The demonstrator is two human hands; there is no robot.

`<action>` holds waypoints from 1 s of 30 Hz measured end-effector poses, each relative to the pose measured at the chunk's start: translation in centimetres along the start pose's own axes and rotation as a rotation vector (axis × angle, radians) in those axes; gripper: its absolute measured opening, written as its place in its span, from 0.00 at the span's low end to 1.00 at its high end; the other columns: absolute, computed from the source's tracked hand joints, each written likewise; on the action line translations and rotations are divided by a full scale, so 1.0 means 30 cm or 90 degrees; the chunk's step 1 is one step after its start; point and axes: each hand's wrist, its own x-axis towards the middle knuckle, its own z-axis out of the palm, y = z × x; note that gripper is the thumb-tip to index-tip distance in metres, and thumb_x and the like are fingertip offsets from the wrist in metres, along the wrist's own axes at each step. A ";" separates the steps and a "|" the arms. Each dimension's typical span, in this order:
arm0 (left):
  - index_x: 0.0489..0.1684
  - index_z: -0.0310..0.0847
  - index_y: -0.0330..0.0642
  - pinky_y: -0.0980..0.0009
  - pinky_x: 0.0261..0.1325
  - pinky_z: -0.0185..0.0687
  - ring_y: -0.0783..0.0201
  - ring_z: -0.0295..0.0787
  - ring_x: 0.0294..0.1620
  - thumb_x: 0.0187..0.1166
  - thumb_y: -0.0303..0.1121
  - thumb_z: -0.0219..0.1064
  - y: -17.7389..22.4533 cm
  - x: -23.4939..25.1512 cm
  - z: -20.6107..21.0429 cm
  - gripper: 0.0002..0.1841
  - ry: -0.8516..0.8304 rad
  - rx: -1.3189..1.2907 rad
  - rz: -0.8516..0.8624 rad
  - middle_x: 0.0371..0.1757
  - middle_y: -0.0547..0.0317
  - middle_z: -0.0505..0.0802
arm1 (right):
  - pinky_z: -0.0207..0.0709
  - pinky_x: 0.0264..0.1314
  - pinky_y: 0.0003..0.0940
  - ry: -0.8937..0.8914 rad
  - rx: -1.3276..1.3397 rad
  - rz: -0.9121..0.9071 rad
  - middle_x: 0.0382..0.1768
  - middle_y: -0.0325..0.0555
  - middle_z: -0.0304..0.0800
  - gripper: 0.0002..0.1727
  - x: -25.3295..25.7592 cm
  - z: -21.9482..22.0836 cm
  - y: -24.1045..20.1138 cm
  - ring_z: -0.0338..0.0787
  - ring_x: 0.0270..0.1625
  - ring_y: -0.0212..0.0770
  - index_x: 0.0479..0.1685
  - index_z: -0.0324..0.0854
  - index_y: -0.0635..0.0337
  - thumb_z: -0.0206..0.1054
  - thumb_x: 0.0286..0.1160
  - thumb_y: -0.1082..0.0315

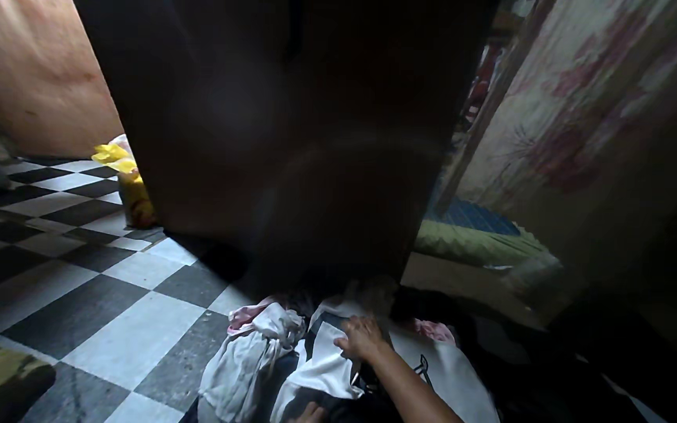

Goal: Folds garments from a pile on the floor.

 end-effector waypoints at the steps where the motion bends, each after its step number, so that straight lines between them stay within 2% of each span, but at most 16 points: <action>1: 0.67 0.83 0.37 0.38 0.64 0.81 0.38 0.88 0.64 0.85 0.41 0.62 0.004 0.000 -0.004 0.20 0.007 -0.003 -0.002 0.69 0.38 0.87 | 0.59 0.83 0.67 0.000 -0.005 0.035 0.79 0.67 0.74 0.38 -0.012 -0.002 -0.016 0.75 0.80 0.66 0.79 0.74 0.63 0.59 0.84 0.40; 3: 0.65 0.85 0.36 0.39 0.66 0.81 0.39 0.88 0.64 0.86 0.41 0.62 0.016 -0.004 -0.010 0.20 0.039 -0.010 0.000 0.65 0.37 0.89 | 0.59 0.81 0.70 -0.007 -0.019 0.092 0.81 0.69 0.70 0.42 -0.034 0.011 -0.050 0.73 0.81 0.68 0.83 0.67 0.66 0.63 0.81 0.41; 7: 0.61 0.85 0.28 0.50 0.71 0.79 0.47 0.90 0.62 0.87 0.34 0.59 0.037 -0.004 -0.008 0.18 0.151 -0.245 -0.002 0.58 0.38 0.92 | 0.63 0.78 0.71 -0.027 -0.039 0.150 0.71 0.69 0.81 0.28 -0.055 0.071 -0.109 0.78 0.77 0.68 0.81 0.66 0.70 0.62 0.83 0.70; 8: 0.59 0.84 0.27 0.59 0.64 0.83 0.56 0.91 0.53 0.88 0.31 0.57 0.046 0.011 -0.002 0.16 0.172 -0.405 -0.038 0.51 0.45 0.93 | 0.64 0.78 0.70 -0.027 -0.030 0.158 0.70 0.68 0.83 0.27 -0.049 0.080 -0.113 0.80 0.76 0.67 0.80 0.67 0.69 0.60 0.82 0.72; 9: 0.56 0.81 0.29 0.70 0.47 0.82 0.67 0.87 0.39 0.91 0.31 0.51 0.066 0.034 -0.003 0.15 0.174 -0.600 -0.096 0.42 0.54 0.91 | 0.65 0.77 0.70 -0.019 -0.014 0.157 0.70 0.66 0.84 0.25 -0.043 0.084 -0.113 0.81 0.75 0.66 0.79 0.69 0.68 0.59 0.83 0.72; 10: 0.54 0.78 0.34 0.72 0.37 0.82 0.68 0.86 0.32 0.94 0.35 0.45 0.088 0.055 -0.018 0.17 0.159 -0.784 -0.164 0.37 0.58 0.91 | 0.65 0.78 0.69 -0.010 0.006 0.148 0.71 0.65 0.83 0.24 -0.037 0.083 -0.113 0.80 0.76 0.65 0.79 0.70 0.67 0.57 0.85 0.71; 11: 0.59 0.76 0.36 0.66 0.38 0.85 0.63 0.90 0.35 0.95 0.43 0.38 0.093 0.075 -0.040 0.23 0.121 -0.927 -0.223 0.40 0.55 0.92 | 0.64 0.79 0.68 0.000 0.025 0.121 0.74 0.64 0.81 0.23 -0.034 0.081 -0.112 0.79 0.78 0.64 0.79 0.72 0.66 0.55 0.86 0.70; 13: 0.65 0.73 0.38 0.53 0.49 0.85 0.51 0.91 0.47 0.93 0.56 0.28 0.061 0.124 -0.074 0.34 0.058 -1.086 -0.270 0.49 0.47 0.92 | 0.62 0.82 0.65 0.057 0.050 -0.001 0.77 0.64 0.78 0.22 -0.038 0.093 -0.110 0.75 0.81 0.63 0.77 0.76 0.67 0.56 0.87 0.70; 14: 0.64 0.73 0.39 0.51 0.51 0.85 0.50 0.91 0.49 0.91 0.61 0.26 0.040 0.148 -0.084 0.37 0.045 -1.113 -0.263 0.49 0.47 0.92 | 0.67 0.78 0.64 0.126 0.043 -0.095 0.72 0.66 0.81 0.19 -0.043 0.119 -0.107 0.78 0.78 0.64 0.69 0.81 0.69 0.59 0.83 0.71; 17: 0.46 0.78 0.48 0.59 0.33 0.87 0.61 0.89 0.31 0.86 0.69 0.24 0.016 0.193 -0.114 0.40 0.100 -1.164 -0.242 0.31 0.58 0.90 | 0.85 0.56 0.58 0.414 -0.040 -0.401 0.49 0.57 0.94 0.06 -0.048 0.270 -0.092 0.93 0.56 0.58 0.40 0.93 0.61 0.72 0.71 0.70; 18: 0.49 0.78 0.49 0.61 0.33 0.87 0.63 0.90 0.31 0.86 0.69 0.26 0.013 0.195 -0.123 0.39 0.129 -1.200 -0.203 0.32 0.59 0.91 | 0.87 0.53 0.56 0.456 -0.076 -0.467 0.46 0.53 0.94 0.03 -0.066 0.307 -0.094 0.94 0.53 0.55 0.37 0.93 0.59 0.74 0.68 0.73; 20: 0.59 0.77 0.50 0.63 0.41 0.91 0.67 0.92 0.39 0.90 0.63 0.32 -0.007 0.196 -0.136 0.32 0.180 -1.185 -0.133 0.39 0.61 0.93 | 0.86 0.57 0.58 0.412 -0.147 -0.527 0.50 0.50 0.95 0.05 -0.110 0.373 -0.092 0.94 0.55 0.53 0.37 0.93 0.57 0.74 0.66 0.76; 23: 0.61 0.75 0.43 0.62 0.43 0.85 0.66 0.86 0.38 0.91 0.49 0.50 -0.042 0.214 -0.157 0.19 0.244 -0.992 -0.248 0.41 0.57 0.88 | 0.76 0.70 0.67 0.193 -0.167 -0.492 0.61 0.57 0.91 0.10 -0.156 0.450 -0.087 0.88 0.67 0.61 0.48 0.92 0.65 0.68 0.72 0.79; 25: 0.64 0.76 0.38 0.63 0.43 0.82 0.65 0.83 0.37 0.87 0.39 0.60 -0.075 0.227 -0.163 0.17 0.198 -0.852 -0.295 0.42 0.54 0.88 | 0.65 0.76 0.74 0.056 -0.149 -0.413 0.71 0.63 0.83 0.16 -0.177 0.461 -0.094 0.80 0.74 0.68 0.61 0.85 0.70 0.68 0.74 0.77; 26: 0.65 0.76 0.38 0.65 0.40 0.80 0.66 0.81 0.35 0.86 0.35 0.61 -0.093 0.246 -0.158 0.15 0.171 -0.772 -0.295 0.40 0.54 0.86 | 0.63 0.78 0.75 0.022 -0.139 -0.378 0.74 0.65 0.79 0.20 -0.185 0.460 -0.096 0.76 0.77 0.69 0.66 0.82 0.70 0.69 0.74 0.76; 30: 0.81 0.68 0.37 0.54 0.56 0.80 0.53 0.84 0.53 0.84 0.22 0.59 -0.114 0.289 -0.179 0.24 0.122 -0.574 -0.256 0.62 0.39 0.86 | 0.51 0.83 0.80 -0.005 -0.068 -0.308 0.82 0.67 0.71 0.26 -0.204 0.465 -0.083 0.67 0.85 0.72 0.76 0.77 0.68 0.68 0.78 0.72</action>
